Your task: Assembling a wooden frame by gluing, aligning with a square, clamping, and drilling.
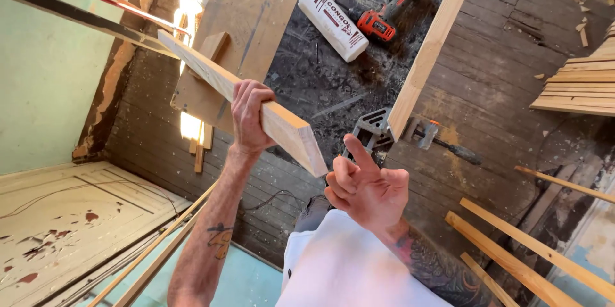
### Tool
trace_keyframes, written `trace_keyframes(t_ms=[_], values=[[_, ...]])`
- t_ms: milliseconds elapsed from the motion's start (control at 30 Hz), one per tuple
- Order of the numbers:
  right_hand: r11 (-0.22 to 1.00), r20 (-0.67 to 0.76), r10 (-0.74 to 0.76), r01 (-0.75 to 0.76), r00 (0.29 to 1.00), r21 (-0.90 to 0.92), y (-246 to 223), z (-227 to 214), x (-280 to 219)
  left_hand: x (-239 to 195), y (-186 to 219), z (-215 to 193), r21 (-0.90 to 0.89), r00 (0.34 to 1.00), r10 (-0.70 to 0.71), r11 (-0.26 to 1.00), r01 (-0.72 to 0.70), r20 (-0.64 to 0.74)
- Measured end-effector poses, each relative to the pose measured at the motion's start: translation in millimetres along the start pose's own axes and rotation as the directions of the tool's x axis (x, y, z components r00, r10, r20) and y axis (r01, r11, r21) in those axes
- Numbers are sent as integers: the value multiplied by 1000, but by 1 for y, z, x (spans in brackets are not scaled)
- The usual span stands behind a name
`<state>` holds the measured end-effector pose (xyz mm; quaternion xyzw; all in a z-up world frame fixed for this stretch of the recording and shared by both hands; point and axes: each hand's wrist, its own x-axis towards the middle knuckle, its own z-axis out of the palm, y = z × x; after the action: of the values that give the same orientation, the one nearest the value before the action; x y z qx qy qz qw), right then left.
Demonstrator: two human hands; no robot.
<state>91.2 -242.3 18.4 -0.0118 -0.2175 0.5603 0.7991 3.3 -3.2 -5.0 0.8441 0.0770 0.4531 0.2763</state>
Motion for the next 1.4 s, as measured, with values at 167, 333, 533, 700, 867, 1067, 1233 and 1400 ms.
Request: trace_keyframes(t_ms=[167,333,533,700,867,1067,1233,1400], values=[[1000,-68,-7,6,998,-20,6,-7,-3,-3,-2,8,6,1000,-4,1000,4,22],[992,-36,-39,43,999,116,16,-22,-13,-6,-6,12,10,999,-16,1000,16,50],[989,-4,-89,88,996,-116,39,-31,-32,-1,-3,12,13,998,-9,1000,9,57],[884,-55,-136,95,989,-458,34,-49,-67,-1,-5,10,13,998,-17,1000,16,52],[900,-29,-172,145,985,-412,21,-35,-33,-1,-7,10,1,998,-25,1000,25,51],[907,5,-184,171,983,-385,52,-46,-24,-1,-5,7,0,998,-28,1000,28,56],[833,-49,-175,121,983,-541,64,-64,-57,-5,-13,6,-3,999,-27,1000,27,40],[718,24,-305,246,952,-651,36,-52,-33,4,-1,10,-8,998,-29,1000,29,55]])
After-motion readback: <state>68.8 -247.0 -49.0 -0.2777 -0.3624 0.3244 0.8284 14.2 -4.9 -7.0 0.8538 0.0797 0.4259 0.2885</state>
